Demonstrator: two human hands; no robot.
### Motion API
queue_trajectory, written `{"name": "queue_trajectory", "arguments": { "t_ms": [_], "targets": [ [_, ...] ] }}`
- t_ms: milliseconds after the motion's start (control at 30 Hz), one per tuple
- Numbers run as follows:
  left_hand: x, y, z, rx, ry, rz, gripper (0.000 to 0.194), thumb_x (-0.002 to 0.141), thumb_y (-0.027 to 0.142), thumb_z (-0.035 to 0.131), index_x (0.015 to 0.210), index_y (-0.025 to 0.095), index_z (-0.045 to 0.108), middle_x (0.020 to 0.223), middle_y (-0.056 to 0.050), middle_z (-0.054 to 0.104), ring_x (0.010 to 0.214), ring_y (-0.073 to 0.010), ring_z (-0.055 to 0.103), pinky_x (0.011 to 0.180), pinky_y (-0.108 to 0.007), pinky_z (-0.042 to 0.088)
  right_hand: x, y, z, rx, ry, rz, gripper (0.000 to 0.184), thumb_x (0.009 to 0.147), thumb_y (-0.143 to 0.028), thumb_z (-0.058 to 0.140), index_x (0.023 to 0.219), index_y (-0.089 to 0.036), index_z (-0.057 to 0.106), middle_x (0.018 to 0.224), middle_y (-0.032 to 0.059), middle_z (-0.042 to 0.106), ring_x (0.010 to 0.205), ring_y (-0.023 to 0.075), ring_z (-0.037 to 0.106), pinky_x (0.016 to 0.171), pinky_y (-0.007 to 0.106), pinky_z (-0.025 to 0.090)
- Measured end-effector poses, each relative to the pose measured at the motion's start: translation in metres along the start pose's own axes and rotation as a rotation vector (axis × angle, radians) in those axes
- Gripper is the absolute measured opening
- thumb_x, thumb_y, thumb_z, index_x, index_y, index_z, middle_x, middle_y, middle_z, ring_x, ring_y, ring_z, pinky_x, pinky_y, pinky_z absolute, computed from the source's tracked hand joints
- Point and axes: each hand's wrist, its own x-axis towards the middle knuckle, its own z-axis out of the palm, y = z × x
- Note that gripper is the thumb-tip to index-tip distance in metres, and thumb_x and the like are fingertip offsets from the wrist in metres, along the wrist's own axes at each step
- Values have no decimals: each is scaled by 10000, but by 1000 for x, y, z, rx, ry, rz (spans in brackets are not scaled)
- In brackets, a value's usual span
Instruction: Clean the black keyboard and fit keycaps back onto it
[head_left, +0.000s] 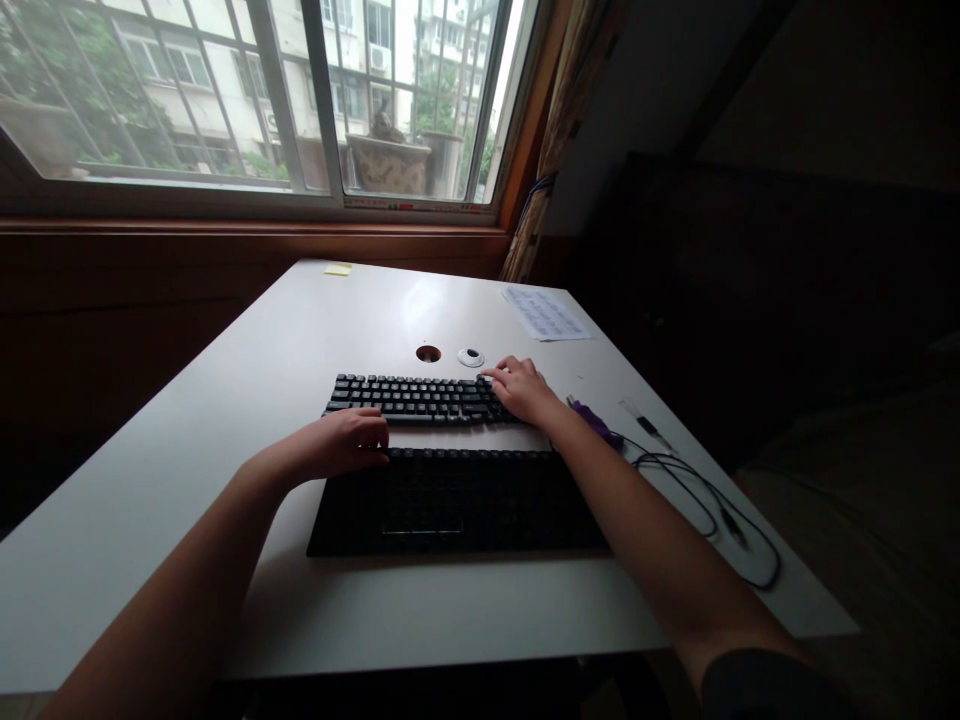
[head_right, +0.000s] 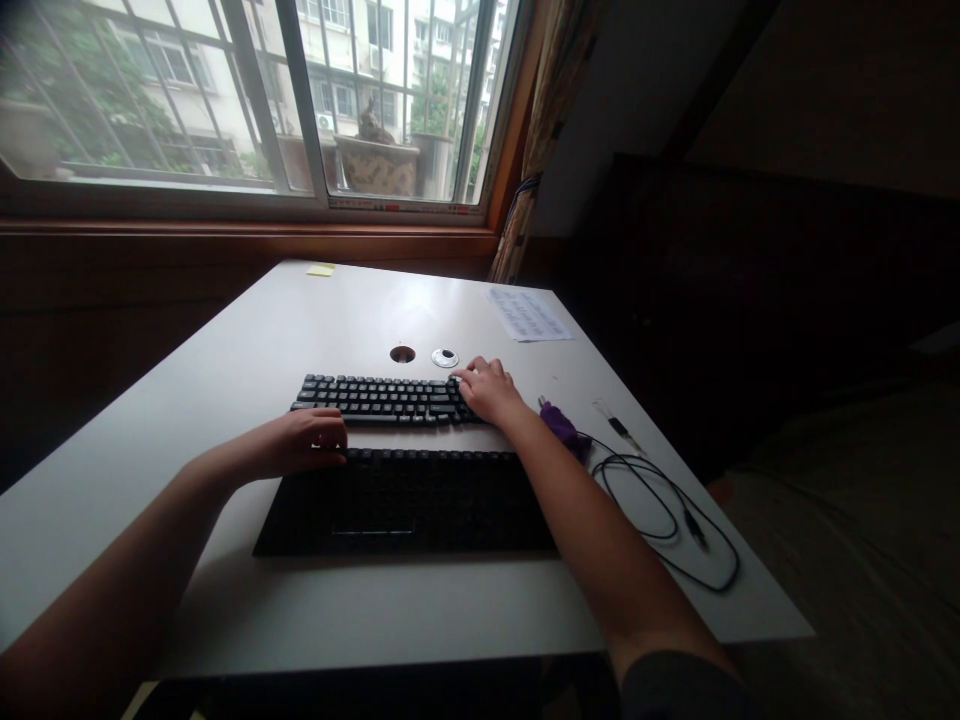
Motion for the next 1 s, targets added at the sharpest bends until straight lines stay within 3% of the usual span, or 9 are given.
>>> {"name": "queue_trajectory", "arguments": {
  "t_ms": [1000],
  "targets": [
    [0,1,-1,3,-11,-4,166,931,342,650,935,176,660,926,-41,601,756,-151,551,650,-257,440,2,1,-5,-114,-52,-42,441,998,-355,471,1412,-414,610,1369,70,566,1196,329,443,976,474,441]
  ]
}}
